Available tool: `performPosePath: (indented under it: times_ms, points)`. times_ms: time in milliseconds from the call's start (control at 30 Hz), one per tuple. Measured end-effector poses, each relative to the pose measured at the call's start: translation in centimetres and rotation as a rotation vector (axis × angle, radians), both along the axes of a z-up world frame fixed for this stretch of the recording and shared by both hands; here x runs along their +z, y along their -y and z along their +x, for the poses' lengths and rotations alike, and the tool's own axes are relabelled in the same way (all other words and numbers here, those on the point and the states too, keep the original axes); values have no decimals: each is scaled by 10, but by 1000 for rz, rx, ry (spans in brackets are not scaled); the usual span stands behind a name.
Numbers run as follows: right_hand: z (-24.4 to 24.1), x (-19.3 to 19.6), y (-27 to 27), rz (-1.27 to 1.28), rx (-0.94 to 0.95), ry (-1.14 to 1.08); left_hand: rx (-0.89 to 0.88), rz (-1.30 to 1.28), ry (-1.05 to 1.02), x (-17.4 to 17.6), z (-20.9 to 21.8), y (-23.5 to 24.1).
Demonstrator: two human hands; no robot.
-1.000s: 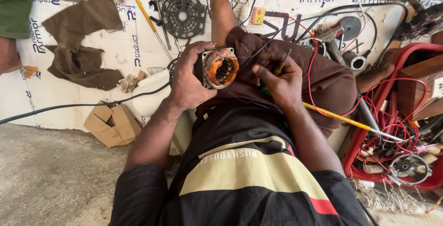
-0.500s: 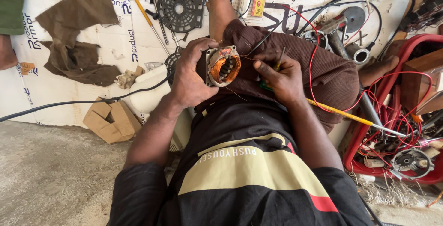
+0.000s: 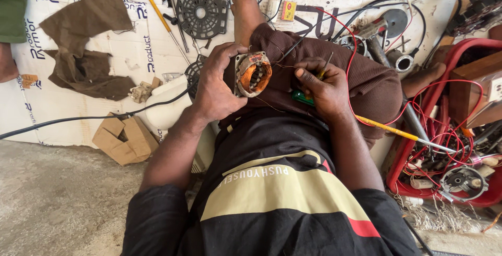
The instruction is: The person sits on the floor and uses a screwdriver to adjust and manipulate copper windings inside a cylindrical motor stator. They repeatedly probe the internal coils and rotate the component to access different sections.
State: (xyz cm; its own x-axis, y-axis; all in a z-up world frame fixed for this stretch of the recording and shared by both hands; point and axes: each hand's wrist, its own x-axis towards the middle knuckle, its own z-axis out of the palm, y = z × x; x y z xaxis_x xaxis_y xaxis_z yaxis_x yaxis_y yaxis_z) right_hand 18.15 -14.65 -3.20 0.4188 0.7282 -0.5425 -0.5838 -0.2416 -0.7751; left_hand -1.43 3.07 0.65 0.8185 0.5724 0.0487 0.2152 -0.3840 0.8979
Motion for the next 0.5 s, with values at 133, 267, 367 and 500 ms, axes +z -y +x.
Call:
performPosePath:
  times_ms: [133, 267, 367, 500]
  points:
    - [2, -6, 3, 12, -7, -66, -8, -82, 31, 2, 0, 1]
    - [3, -13, 6, 39, -3, -130, -3, 20, -43, 4, 1, -1]
    - [4, -17, 8, 74, 3, -154, -6, 39, -66, 6, 1, -1]
    - [6, -18, 8, 79, 15, -161, -9, 27, -90, 7, 3, -2]
